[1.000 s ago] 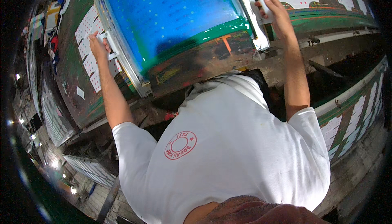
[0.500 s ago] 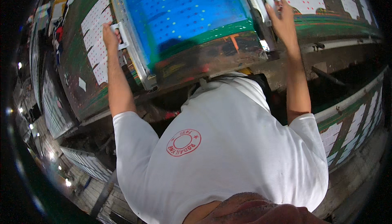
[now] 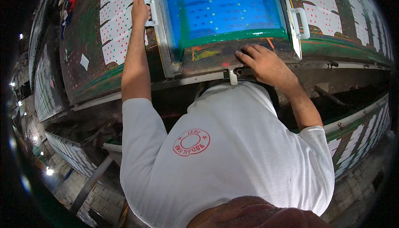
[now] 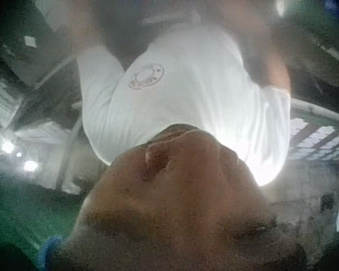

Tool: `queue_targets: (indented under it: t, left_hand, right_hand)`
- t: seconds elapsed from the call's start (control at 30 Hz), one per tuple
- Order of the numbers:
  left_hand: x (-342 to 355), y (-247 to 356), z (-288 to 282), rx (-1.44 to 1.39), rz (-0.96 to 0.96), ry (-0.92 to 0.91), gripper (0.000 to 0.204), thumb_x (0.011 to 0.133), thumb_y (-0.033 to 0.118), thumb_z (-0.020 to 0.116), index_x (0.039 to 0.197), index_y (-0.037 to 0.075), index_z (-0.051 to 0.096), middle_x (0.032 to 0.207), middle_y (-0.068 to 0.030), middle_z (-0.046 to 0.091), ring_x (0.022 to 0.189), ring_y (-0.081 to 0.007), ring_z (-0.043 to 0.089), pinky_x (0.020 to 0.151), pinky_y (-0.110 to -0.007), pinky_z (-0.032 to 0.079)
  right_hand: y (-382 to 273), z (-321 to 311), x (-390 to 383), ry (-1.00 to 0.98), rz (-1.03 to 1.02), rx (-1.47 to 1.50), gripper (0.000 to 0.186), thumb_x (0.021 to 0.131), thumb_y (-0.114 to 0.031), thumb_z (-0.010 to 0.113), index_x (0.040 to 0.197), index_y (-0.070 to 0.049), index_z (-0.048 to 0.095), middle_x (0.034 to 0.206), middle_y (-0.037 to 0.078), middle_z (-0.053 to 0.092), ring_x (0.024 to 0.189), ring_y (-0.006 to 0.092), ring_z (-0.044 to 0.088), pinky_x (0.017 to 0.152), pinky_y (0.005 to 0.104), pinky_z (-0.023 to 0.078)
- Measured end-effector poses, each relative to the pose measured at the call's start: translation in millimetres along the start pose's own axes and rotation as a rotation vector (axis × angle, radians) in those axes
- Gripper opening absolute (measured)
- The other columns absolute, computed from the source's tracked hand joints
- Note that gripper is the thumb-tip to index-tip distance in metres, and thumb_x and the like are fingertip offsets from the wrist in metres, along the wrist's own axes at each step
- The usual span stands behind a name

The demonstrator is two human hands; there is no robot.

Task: The person uses a squeegee to pull blue ink across a screen-printing frame, repeatedly applying ink to a series of white paper sheets arranged on a green work surface. The person moves the frame between sheets and repositions the squeegee for each pass.

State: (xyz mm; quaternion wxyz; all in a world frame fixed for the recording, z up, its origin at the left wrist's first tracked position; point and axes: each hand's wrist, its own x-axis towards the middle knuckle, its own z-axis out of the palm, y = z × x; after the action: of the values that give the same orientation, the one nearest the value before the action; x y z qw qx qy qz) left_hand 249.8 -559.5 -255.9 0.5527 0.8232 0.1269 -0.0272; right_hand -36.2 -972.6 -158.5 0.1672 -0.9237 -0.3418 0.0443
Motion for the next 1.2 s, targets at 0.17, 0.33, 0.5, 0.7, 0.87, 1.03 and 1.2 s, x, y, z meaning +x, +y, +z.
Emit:
queue_targets:
  t: [0.17,0.33,0.5,0.7,0.87,1.03,1.2]
  left_hand:
    - [7.1,-5.4,-0.1,-0.055,-0.008,-0.082,0.056,0.111,0.05,0.037,0.122,0.001,0.06,0.063,-0.0046,0.053,0.046,-0.0162,0.05,0.042,-0.034,0.045]
    - [4.4,-7.4,0.6,-0.051,0.042,-0.086,0.055,0.112,0.047,0.037,0.119,-0.001,0.062,0.061,-0.0068,0.054,0.044,-0.0187,0.055,0.043,-0.036,0.05]
    - [1.4,-6.0,0.3,-0.017,0.076,-0.093,0.057,0.112,0.048,0.034,0.114,-0.001,0.064,0.061,-0.0077,0.056,0.044,-0.0195,0.057,0.043,-0.036,0.051]
    - [-3.8,-0.7,0.5,0.099,0.104,-0.03,0.057,0.111,0.049,0.035,0.108,0.002,0.066,0.061,-0.0074,0.058,0.046,-0.0206,0.058,0.047,-0.039,0.05]
    - [-9.1,10.0,-0.2,0.203,0.089,0.017,0.056,0.111,0.046,0.035,0.105,-0.001,0.065,0.061,-0.0129,0.063,0.047,-0.0267,0.064,0.049,-0.041,0.054]
    - [-8.6,8.6,0.9,0.236,0.09,0.043,0.054,0.111,0.047,0.035,0.108,0.004,0.067,0.056,-0.0088,0.056,0.043,-0.0221,0.058,0.046,-0.04,0.048]
    - [3.1,-10.5,0.1,0.518,0.401,0.135,0.052,0.112,0.044,0.036,0.105,0.003,0.066,0.079,-0.0187,0.07,0.061,-0.0318,0.07,0.059,-0.044,0.055]
  right_hand:
    - [-9.0,10.9,28.6,0.005,0.296,-0.15,0.062,0.073,0.0,0.072,0.133,-0.014,0.064,0.123,0.009,0.07,0.112,0.0305,0.069,0.095,0.0424,0.056]
    - [-9.8,-1.7,36.8,0.015,0.351,-0.138,0.049,0.075,-0.004,0.072,0.122,-0.018,0.074,0.114,0.007,0.076,0.099,0.0318,0.073,0.085,0.0439,0.059]
    - [-15.5,-8.0,39.9,0.056,0.309,-0.182,0.046,0.079,-0.012,0.074,0.124,-0.017,0.073,0.108,0.009,0.076,0.095,0.0325,0.073,0.083,0.0445,0.058]
    - [-5.3,16.1,55.5,0.081,0.293,-0.276,0.05,0.078,-0.01,0.074,0.127,-0.017,0.071,0.117,0.008,0.074,0.104,0.0289,0.072,0.085,0.0416,0.059]
    - [27.4,26.7,92.3,0.2,0.324,-0.244,0.047,0.079,-0.004,0.069,0.124,-0.018,0.073,0.116,0.009,0.074,0.1,0.0305,0.073,0.083,0.0426,0.06]
    - [123.2,11.1,185.9,0.178,0.343,-0.341,0.039,0.084,-0.008,0.063,0.119,-0.02,0.075,0.1,0.013,0.074,0.087,0.0356,0.073,0.075,0.0493,0.06]
    - [231.8,-20.8,301.6,0.213,0.343,-0.356,0.03,0.09,-0.015,0.06,0.114,-0.022,0.077,0.099,0.018,0.075,0.088,0.0386,0.074,0.076,0.0515,0.061]
